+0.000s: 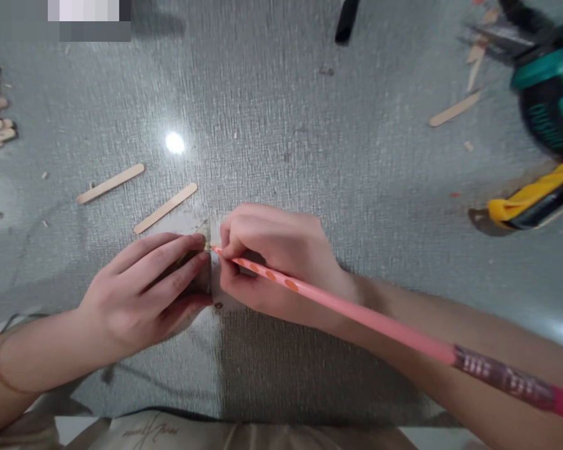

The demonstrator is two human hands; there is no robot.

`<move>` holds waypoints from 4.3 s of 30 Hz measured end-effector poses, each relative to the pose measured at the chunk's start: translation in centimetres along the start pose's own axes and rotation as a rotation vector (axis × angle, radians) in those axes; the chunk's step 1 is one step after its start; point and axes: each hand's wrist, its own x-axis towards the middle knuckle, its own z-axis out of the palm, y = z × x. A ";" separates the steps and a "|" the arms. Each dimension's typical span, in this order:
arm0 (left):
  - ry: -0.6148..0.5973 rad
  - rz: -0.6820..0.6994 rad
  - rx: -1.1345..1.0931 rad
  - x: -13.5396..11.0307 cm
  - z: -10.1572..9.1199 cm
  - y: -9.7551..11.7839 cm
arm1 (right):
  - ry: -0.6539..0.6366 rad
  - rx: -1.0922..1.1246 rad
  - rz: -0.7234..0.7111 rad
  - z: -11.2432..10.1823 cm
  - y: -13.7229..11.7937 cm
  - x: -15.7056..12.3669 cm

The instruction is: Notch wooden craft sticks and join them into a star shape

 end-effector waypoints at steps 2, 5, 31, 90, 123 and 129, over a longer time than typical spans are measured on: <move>0.006 0.002 0.002 0.0 0.0 0.0 | 0.000 -0.001 0.001 0.0 -0.1 0.1; 0.009 -0.005 -0.009 0.0 0.1 0.0 | 0.002 -0.010 0.009 0.0 -0.2 0.2; 0.011 -0.010 -0.029 -0.1 0.3 0.1 | 0.009 0.004 0.019 0.1 -0.2 0.1; -0.017 0.093 0.360 0.1 -0.5 0.2 | 0.171 0.044 -0.062 -0.5 1.1 -0.5; -0.019 0.025 0.098 0.2 -0.9 -5.8 | 0.534 -1.007 0.975 -12.0 4.1 -4.7; -0.118 0.053 0.052 0.7 -0.6 -6.0 | 0.526 -1.012 1.056 -12.8 5.3 -4.9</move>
